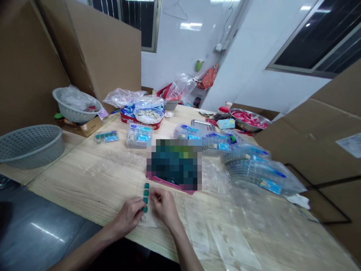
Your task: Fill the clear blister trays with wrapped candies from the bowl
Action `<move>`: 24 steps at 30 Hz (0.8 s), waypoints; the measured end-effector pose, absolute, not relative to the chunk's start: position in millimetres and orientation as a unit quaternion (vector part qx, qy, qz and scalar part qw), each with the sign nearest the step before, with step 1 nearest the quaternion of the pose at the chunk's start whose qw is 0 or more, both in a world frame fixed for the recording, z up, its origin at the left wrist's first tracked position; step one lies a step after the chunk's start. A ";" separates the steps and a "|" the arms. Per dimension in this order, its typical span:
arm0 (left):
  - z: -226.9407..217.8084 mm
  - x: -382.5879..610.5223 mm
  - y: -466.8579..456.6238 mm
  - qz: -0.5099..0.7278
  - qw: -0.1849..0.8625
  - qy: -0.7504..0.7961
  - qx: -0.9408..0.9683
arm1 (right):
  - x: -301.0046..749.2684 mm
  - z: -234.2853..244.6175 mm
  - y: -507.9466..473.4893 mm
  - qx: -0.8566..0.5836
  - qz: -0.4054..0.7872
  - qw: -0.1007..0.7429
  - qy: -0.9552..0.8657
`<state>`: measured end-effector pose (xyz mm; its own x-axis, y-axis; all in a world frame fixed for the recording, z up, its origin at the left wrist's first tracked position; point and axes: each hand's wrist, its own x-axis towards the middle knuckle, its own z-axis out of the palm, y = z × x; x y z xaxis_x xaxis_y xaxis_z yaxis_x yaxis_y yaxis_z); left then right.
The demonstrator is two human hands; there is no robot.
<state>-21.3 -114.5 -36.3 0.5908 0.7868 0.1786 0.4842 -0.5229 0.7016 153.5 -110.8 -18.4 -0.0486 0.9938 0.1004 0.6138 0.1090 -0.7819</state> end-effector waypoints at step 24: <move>-5.3 -2.8 -80.1 0.378 0.362 0.440 0.730 | 159.1 -0.7 -23.5 -0.700 0.069 0.187 -0.685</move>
